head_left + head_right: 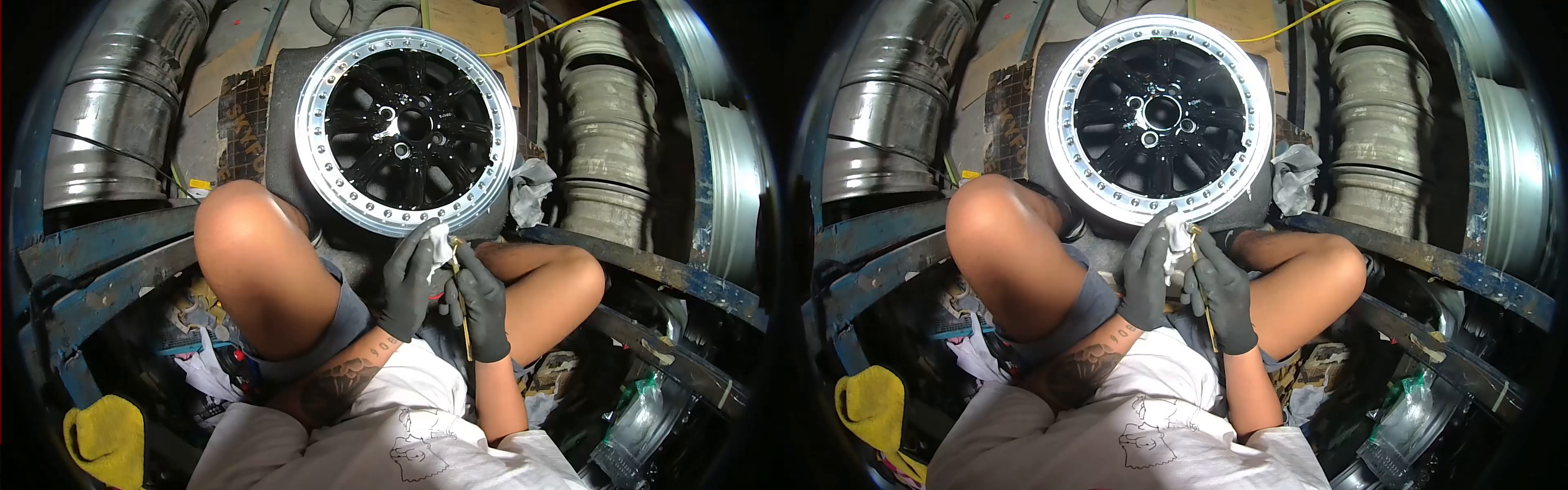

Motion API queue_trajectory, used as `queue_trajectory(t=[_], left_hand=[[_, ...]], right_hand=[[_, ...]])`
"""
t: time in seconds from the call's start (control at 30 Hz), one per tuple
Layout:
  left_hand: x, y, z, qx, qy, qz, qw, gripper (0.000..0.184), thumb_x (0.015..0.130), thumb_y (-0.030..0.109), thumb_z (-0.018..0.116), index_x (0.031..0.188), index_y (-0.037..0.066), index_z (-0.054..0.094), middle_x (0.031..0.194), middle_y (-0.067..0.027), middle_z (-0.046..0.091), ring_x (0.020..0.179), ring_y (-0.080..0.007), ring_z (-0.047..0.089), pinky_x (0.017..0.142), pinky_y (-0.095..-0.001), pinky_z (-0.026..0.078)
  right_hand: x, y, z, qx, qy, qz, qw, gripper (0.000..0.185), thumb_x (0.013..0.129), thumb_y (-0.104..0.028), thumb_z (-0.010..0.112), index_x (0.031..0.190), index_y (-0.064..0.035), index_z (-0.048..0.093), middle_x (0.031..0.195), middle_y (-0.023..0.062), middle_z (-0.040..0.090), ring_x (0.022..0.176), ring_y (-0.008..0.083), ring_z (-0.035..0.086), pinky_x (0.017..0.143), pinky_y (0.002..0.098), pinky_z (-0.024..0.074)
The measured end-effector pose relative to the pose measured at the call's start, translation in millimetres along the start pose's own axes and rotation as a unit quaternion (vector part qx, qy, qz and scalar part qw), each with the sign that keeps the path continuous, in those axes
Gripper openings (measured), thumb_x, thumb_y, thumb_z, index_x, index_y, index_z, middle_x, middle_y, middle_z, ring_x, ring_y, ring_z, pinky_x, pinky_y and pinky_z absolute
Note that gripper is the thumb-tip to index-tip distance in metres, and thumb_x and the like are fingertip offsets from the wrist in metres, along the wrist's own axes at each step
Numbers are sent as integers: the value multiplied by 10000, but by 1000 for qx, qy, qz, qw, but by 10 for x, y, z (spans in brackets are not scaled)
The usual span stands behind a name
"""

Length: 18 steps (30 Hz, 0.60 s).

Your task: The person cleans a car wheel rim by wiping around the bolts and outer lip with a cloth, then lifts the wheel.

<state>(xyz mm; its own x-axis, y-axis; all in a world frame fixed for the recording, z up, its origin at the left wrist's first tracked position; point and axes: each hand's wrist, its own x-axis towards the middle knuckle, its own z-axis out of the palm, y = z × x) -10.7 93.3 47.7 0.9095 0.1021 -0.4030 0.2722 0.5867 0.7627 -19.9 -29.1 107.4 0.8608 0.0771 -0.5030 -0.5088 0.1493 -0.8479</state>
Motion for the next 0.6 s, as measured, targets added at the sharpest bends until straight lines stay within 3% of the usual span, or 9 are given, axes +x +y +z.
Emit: queue_trajectory(t=[0.13,0.2,0.23,0.27,0.37,0.4,0.5,0.53,0.6], left_hand=[[-35,130,-25,-112,-42,-75,990,477,1105,169,407,1523,-58,451,1431,-169,583,1259,-206,604,1081,-342,482],[-39,94,-18,-45,-71,-44,995,490,1089,142,436,1537,-56,433,1427,-169,585,1266,-205,600,1092,-345,474],[-43,75,-9,-11,-88,-28,996,499,1081,128,450,1544,-55,424,1425,-168,585,1269,-204,598,1098,-346,469],[-62,66,3,-15,-125,-42,991,615,1041,97,525,1604,-42,321,1462,-166,544,1311,-205,561,1123,-346,446],[-104,18,18,-14,-202,-28,979,772,981,56,592,1648,-24,210,1509,-155,486,1350,-207,519,1139,-343,424],[-125,169,61,10,-232,-53,971,893,927,33,619,1668,-12,123,1524,-144,453,1366,-213,498,1149,-341,411],[-164,318,51,27,-298,-66,952,862,921,107,639,1668,37,214,1479,-117,469,1314,-196,502,1066,-316,477],[-151,341,22,144,-292,-51,944,813,865,131,695,1614,92,381,1379,-120,508,1304,-247,508,1081,-384,455],[-82,383,-30,299,-343,69,888,717,821,162,721,1505,112,513,1356,-136,507,1299,-286,497,1105,-420,405]], right_hand=[[34,82,5,-49,36,-57,997,597,1096,-266,559,1573,56,398,797,-8,596,612,39,499,588,198,443],[35,69,23,-45,54,-56,996,576,1084,-277,589,1535,53,448,830,-11,619,652,30,520,588,192,428],[8,2,69,-29,58,-44,997,545,1074,-274,610,1496,52,500,844,-12,629,674,26,530,590,191,425],[-10,-44,94,-13,63,-32,997,515,1064,-271,632,1457,52,551,859,-13,639,695,22,539,591,190,422],[39,48,7,-85,139,-61,985,379,1022,-245,703,1265,45,687,875,-6,661,740,17,563,594,186,424],[6,-66,58,-71,173,-66,980,248,1005,-167,709,1121,51,735,869,1,675,753,26,574,628,204,453],[-104,-190,-142,8,79,-91,993,202,994,-110,686,1114,47,725,868,13,686,747,50,587,668,224,468],[-197,-310,-235,26,28,-35,999,162,977,-82,668,1071,39,720,912,35,707,804,82,624,741,253,499],[-229,-293,-497,49,-57,-47,996,153,972,-102,674,1047,25,716,929,42,712,830,93,634,761,264,507]])
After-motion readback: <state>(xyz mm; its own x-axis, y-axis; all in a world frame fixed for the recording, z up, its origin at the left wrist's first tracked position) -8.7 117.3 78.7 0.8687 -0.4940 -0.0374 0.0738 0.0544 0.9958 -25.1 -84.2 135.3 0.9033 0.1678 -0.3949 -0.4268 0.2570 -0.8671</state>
